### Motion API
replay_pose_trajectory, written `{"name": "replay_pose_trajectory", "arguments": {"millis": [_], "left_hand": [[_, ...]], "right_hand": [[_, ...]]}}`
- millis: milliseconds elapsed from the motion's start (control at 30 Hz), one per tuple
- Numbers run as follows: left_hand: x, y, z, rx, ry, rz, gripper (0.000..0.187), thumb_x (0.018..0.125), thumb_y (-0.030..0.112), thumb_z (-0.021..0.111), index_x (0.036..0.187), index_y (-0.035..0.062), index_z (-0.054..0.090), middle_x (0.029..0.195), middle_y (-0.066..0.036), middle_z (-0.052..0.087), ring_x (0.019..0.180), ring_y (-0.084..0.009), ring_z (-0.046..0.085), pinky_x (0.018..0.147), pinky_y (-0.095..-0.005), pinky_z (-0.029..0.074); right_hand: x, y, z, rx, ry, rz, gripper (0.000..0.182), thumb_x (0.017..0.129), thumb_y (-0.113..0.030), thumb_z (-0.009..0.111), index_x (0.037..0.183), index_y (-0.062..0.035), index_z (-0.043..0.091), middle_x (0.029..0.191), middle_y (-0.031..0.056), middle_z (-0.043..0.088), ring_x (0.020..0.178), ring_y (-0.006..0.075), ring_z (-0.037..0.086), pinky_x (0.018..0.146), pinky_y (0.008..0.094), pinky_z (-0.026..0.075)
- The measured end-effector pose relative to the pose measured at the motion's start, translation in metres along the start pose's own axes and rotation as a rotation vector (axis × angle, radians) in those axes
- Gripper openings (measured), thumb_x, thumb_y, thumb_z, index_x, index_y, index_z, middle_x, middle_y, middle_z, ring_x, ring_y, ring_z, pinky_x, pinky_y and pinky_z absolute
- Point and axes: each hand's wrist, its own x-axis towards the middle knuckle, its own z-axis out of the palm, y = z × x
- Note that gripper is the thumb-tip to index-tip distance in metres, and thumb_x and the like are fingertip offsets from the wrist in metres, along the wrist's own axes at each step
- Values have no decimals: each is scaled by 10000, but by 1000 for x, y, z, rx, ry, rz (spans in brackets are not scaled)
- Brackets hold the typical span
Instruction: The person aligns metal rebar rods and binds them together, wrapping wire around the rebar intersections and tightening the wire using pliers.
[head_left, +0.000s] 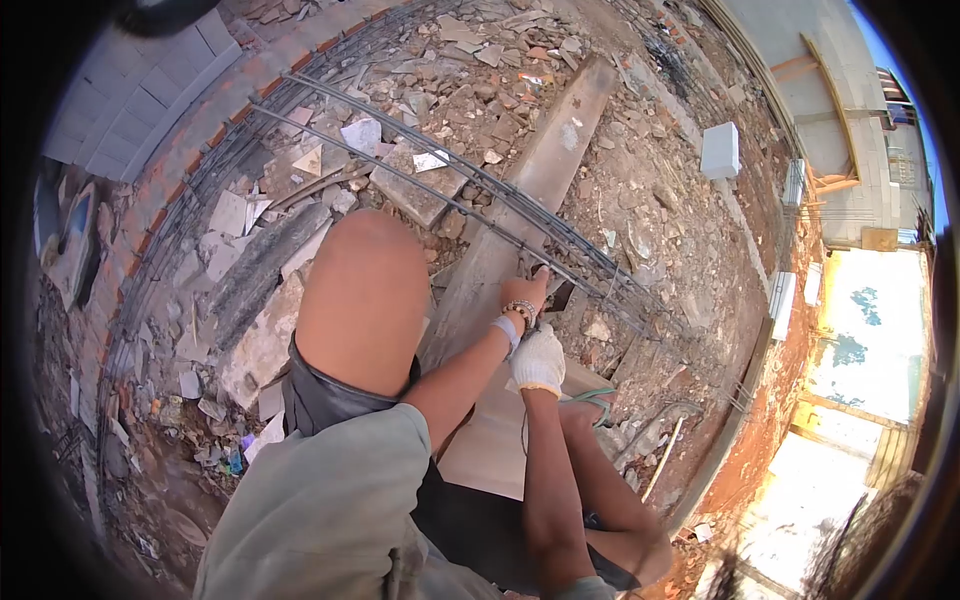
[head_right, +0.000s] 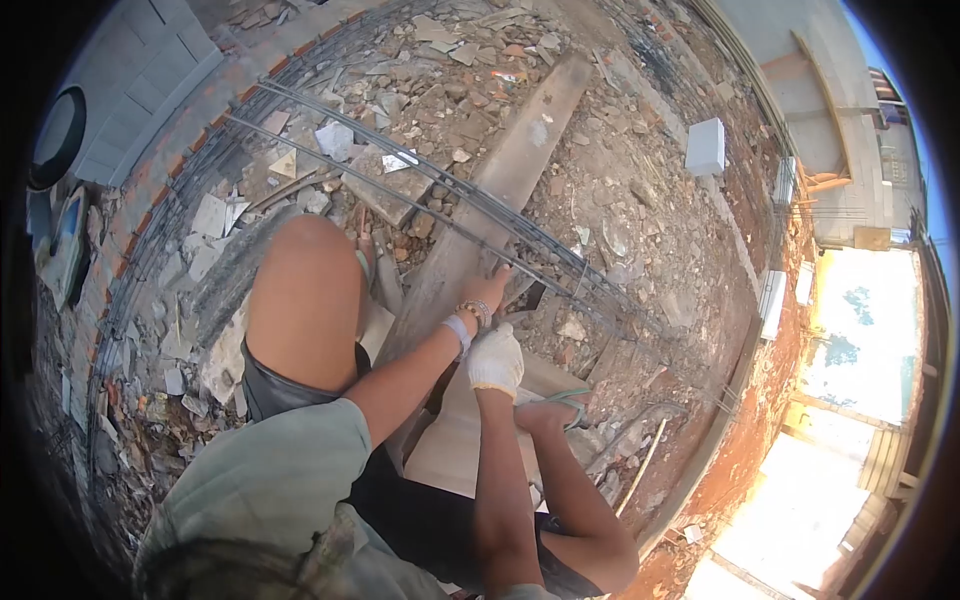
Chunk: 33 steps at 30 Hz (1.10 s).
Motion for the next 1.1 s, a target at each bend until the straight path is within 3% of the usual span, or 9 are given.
{"name": "replay_pose_trajectory", "arguments": {"millis": [133,167,233,333,367,467,567,867,1100], "left_hand": [[25,-16,11,-531,-170,-92,484,897,417,629,681,-14,587,559,-57,592,416,-224,578,439,-390,495],[25,-20,12,-722,-266,-145,378,922,393,611,693,106,521,520,20,475,402,-177,476,440,-373,447],[24,-24,7,-940,-506,-167,338,938,365,597,704,151,481,520,43,414,412,-152,420,461,-354,417],[19,-21,-10,-1060,-731,-195,377,954,332,589,658,203,396,501,74,327,430,-109,362,496,-320,373],[23,-23,-12,-1067,-768,-198,381,953,333,592,654,203,396,499,77,326,430,-104,363,494,-319,373],[23,-19,-17,-1038,-798,-179,394,950,327,598,641,203,388,493,83,315,431,-95,360,491,-316,372],[18,-20,-19,-1041,-754,-166,375,947,316,596,654,199,394,511,76,335,447,-105,376,502,-320,382],[20,-11,39,-1223,-422,-63,277,885,286,621,693,156,469,565,17,432,494,-153,476,547,-377,476],[13,-3,46,-1205,-320,-119,232,880,265,592,720,145,474,553,23,410,514,-147,466,596,-348,463]], "right_hand": [[-6,-10,-21,-286,100,-142,428,840,-301,620,1068,55,557,943,252,684,886,438,658,808,493,519],[-7,-9,-24,-247,117,-193,432,834,-307,635,1062,54,565,941,242,687,875,424,663,807,482,524],[-3,-6,-32,-164,152,-302,441,821,-317,664,1050,51,581,936,220,692,853,395,672,804,459,534],[20,-2,-59,427,-723,-80,381,848,-301,666,1028,31,616,940,189,695,854,328,683,792,412,546],[12,-6,-74,705,-894,127,310,878,-281,661,997,5,650,899,140,696,802,245,681,738,369,553],[-16,-18,-73,1324,-883,515,217,896,-236,654,961,-29,655,818,86,684,700,190,663,633,331,548],[4,-4,-61,1266,-974,543,194,887,-228,672,926,-39,654,759,58,657,626,168,632,571,313,530],[84,37,-93,821,-1060,335,176,858,-198,709,906,-38,654,730,51,643,593,162,614,520,300,482],[123,59,-88,652,-1197,242,255,844,-241,736,963,-27,668,756,57,653,609,175,619,530,314,491]]}}
